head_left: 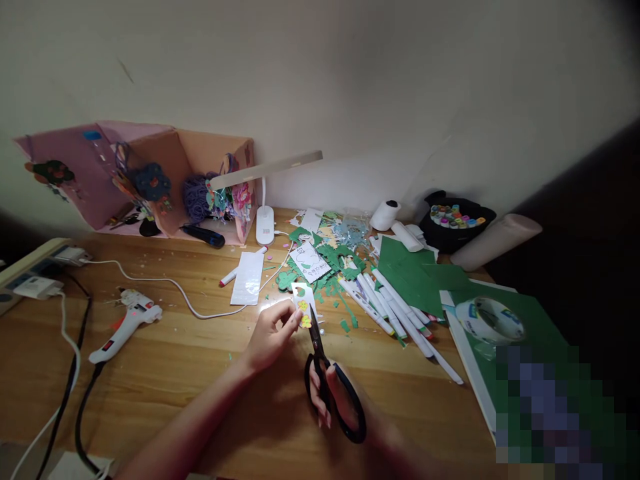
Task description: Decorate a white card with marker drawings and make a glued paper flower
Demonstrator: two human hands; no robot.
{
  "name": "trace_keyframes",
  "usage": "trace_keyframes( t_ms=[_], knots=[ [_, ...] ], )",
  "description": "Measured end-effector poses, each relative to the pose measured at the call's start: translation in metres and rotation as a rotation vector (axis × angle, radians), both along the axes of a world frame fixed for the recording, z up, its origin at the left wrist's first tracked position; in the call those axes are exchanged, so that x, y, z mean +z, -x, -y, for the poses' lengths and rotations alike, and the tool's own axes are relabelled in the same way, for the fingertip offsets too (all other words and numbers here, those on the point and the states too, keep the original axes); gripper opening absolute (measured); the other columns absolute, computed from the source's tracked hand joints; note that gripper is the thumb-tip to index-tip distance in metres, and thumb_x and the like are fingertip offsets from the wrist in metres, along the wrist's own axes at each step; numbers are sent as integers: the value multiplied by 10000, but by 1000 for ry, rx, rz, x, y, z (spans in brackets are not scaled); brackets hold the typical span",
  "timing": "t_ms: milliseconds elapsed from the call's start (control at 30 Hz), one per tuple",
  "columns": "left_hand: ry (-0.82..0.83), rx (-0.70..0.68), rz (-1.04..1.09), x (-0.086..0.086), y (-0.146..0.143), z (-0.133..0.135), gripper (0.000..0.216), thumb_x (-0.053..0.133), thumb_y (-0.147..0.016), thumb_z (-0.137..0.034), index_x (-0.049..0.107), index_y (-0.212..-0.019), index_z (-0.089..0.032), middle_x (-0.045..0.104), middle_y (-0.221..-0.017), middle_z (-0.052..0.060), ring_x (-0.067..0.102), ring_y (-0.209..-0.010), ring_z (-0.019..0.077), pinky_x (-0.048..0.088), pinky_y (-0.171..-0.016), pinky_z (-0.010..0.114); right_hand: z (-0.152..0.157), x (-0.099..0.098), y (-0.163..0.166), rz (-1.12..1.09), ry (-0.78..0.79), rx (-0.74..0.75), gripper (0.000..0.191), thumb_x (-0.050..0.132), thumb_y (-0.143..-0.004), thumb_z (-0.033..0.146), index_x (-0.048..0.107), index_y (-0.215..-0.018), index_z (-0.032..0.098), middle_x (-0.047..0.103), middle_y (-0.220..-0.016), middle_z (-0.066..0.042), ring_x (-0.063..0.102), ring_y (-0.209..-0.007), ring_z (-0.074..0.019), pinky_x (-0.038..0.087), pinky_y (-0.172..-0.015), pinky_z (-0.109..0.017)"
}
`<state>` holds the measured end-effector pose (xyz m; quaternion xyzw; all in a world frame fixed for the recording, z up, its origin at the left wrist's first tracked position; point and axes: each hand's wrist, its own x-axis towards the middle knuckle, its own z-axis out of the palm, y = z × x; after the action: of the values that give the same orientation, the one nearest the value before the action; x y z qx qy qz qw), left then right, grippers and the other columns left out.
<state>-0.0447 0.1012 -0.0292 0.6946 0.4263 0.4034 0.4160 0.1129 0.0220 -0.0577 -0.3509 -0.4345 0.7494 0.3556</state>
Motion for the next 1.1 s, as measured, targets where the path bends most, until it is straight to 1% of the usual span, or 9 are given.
trace_keyframes(
  t_ms=[100,233,333,433,767,1000,1100],
  knots=[
    [-15,9,-16,-1,0,0,318,448,-904,-336,445,-631,-174,412,-606,-34,377,-577,115,298,-567,230,-1,-1,0,8,-4,-10,657,359,-661,824,448,-736,177,409,-491,65,370,-377,-60,363,-416,-200],
    [-38,6,-41,0,1,0,320,448,-905,-330,422,-624,-178,385,-601,-37,357,-573,115,286,-562,236,0,-9,2,28,-58,-23,633,347,-703,798,454,-738,175,413,-484,65,369,-372,-58,369,-423,-199],
    [-61,-7,-54,2,2,1,318,444,-907,-322,426,-624,-177,391,-600,-34,361,-571,115,287,-560,238,1,-13,3,-4,-16,-23,638,349,-687,810,442,-733,180,406,-465,75,355,-344,-53,366,-396,-191],
    [-87,-16,-60,2,2,1,313,441,-909,-312,436,-627,-177,398,-597,-33,362,-565,114,288,-555,236,1,-12,4,0,14,-30,647,345,-670,823,432,-723,184,406,-452,79,350,-329,-48,368,-380,-182],
    [-113,-16,-70,1,3,1,315,436,-911,-319,442,-628,-180,408,-594,-29,373,-560,116,300,-552,236,1,-7,5,-20,15,-24,660,335,-654,837,428,-706,185,396,-446,83,346,-318,-46,377,-368,-182],
    [-94,-13,-78,3,3,2,330,425,-910,-354,450,-630,-182,432,-605,-20,392,-575,124,320,-571,240,1,-8,3,1,-56,-37,632,319,-701,804,432,-733,183,411,-465,70,369,-336,-51,380,-374,-179],
    [-84,-9,-81,4,3,2,341,425,-906,-368,456,-623,-181,435,-600,-18,397,-576,126,324,-575,241,1,-11,2,0,-43,-28,628,327,-703,802,434,-732,184,409,-454,72,363,-325,-51,382,-368,-179]
  ],
)
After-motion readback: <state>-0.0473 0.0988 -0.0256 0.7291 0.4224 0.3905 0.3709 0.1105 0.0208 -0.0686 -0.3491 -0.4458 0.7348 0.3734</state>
